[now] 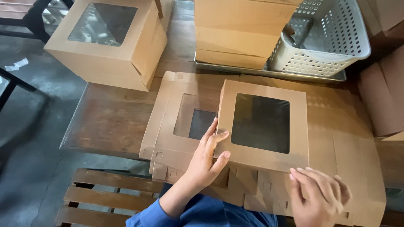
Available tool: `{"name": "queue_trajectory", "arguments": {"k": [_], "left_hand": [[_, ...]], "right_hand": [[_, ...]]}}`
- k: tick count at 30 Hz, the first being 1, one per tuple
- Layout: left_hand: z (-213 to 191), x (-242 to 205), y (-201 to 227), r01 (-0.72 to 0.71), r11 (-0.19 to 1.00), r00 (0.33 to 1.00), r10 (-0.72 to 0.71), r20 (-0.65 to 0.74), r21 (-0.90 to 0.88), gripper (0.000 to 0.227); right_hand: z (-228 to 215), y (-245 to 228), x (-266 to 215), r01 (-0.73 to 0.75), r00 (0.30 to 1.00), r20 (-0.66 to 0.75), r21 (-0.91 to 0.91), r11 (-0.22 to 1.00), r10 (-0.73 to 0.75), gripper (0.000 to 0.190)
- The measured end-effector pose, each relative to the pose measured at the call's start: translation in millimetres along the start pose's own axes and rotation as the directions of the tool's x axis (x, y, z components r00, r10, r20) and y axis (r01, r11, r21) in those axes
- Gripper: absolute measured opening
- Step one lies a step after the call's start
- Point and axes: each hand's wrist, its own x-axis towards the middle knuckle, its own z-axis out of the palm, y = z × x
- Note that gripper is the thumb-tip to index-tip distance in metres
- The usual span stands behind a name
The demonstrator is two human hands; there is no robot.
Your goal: Assembling cardboard boxes with clear windows by folding flaps and tucking them into place.
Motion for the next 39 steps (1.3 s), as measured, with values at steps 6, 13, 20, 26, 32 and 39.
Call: {"name": "queue_trajectory", "arguments": {"k": [6, 13, 20, 26, 32, 39], "left_hand": [[0.9, -0.9, -4.1, 0.026, 0.999, 1.000, -0.026, 0.007, 0.021, 0.067], [-0.3, -1.2, -12.2, -0.148, 0.989, 0.989, 0.148, -0.030, 0.005, 0.093], [-0.7, -3.0, -16.7, -0.252, 0.968, 0.967, 0.250, -0.042, -0.023, 0.105], [-4.9, -3.3, -15.0, -0.219, 0.972, 0.975, 0.214, -0.066, -0.080, 0.106], [-1.9, -2.6, -15.3, -0.132, 0.991, 0.991, 0.132, -0.029, 0.022, 0.067], [-6.2, -0.8, 5.9, 0.075, 0.997, 0.997, -0.075, 0.004, -0.017, 0.044]], "right_hand": [[16.0, -26.8, 11.5, 0.108, 0.994, -0.038, 0.132, 0.985, -0.104, 0.033], [31.7, -60.8, 26.1, 0.212, 0.977, -0.024, 0.193, 0.958, -0.212, 0.022], [58.4, -109.4, 39.1, 0.303, 0.953, -0.055, 0.266, 0.915, -0.299, 0.021], [68.4, -124.3, 39.9, 0.307, 0.948, -0.027, 0.343, 0.888, -0.317, 0.022], [43.5, -95.5, 41.6, 0.237, 0.964, 0.039, 0.329, 0.914, -0.264, 0.017], [21.6, -13.8, 14.9, 0.014, 0.995, 0.091, 0.165, 0.986, -0.029, 0.009]]}}
